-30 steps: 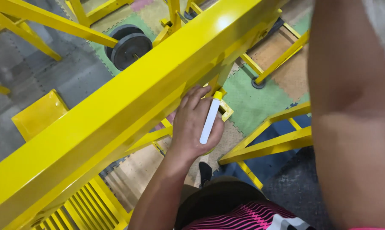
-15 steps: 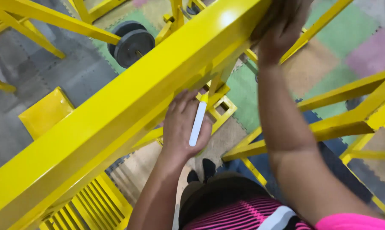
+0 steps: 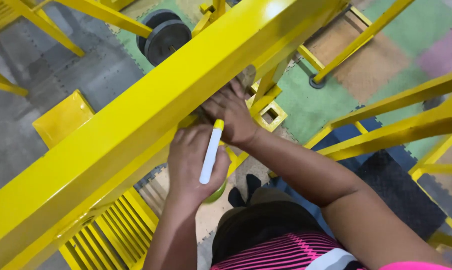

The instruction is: Cleaning and wiping down various gym weight machines and benches using a spray bottle and a cloth.

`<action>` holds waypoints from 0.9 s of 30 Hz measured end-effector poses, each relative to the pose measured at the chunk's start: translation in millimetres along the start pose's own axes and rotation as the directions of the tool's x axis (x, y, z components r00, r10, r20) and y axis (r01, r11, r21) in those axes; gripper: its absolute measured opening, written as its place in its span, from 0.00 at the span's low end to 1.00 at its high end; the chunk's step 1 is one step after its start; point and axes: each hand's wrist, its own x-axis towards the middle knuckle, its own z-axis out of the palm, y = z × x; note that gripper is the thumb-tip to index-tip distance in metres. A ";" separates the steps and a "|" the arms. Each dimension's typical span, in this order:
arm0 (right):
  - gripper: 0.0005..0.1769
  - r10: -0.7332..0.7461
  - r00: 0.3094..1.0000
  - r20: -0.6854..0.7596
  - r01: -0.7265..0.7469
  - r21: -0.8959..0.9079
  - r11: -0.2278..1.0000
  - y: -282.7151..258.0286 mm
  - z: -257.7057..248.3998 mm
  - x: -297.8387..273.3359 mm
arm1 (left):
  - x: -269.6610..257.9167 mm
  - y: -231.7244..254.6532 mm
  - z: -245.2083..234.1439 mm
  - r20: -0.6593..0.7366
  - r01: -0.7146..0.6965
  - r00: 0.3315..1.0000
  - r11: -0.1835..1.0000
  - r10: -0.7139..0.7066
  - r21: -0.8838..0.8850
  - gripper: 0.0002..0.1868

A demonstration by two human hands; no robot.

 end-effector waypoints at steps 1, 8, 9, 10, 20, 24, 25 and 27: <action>0.19 -0.039 0.996 0.085 0.038 0.016 0.999 6.8 10.0 -10.6 | -2.3 -2.6 -5.2 0.000 0.000 1.000 1.000 0.000 0.010 0.16; 0.14 0.562 0.827 -0.001 -0.036 0.998 0.055 141.0 -15.9 13.5 | -18.2 0.4 -20.8 0.017 0.006 1.000 1.000 -0.006 0.017 0.17; 0.14 0.568 0.823 -0.001 -0.037 0.998 0.055 174.2 -16.5 1.2 | -22.3 0.1 -20.0 0.023 0.006 1.000 1.000 -0.007 0.015 0.17; 0.17 0.641 0.740 -0.206 -0.240 0.809 0.537 208.0 -16.8 -11.5 | -26.1 -0.5 -18.6 0.025 0.007 1.000 1.000 -0.007 0.007 0.18; 0.49 0.516 0.800 -0.307 -0.379 0.409 0.830 -7.1 92.1 -65.7 | -24.7 1.7 -20.5 0.058 0.020 0.998 0.999 -0.022 0.041 0.17; 0.42 0.520 0.782 -0.344 -0.434 0.298 0.850 45.6 129.2 -119.3 | -13.6 7.7 -14.1 0.087 0.014 0.996 0.999 -0.018 0.043 0.16; 0.40 0.516 0.779 -0.357 -0.446 0.264 0.855 62.0 138.7 -127.3 | -10.3 8.0 -10.5 0.093 0.012 0.996 0.999 -0.015 0.033 0.15; 0.35 0.508 0.772 -0.381 -0.471 0.194 0.861 91.7 152.6 -137.8 | -3.9 7.7 -2.3 0.101 0.008 0.995 1.000 -0.010 0.021 0.15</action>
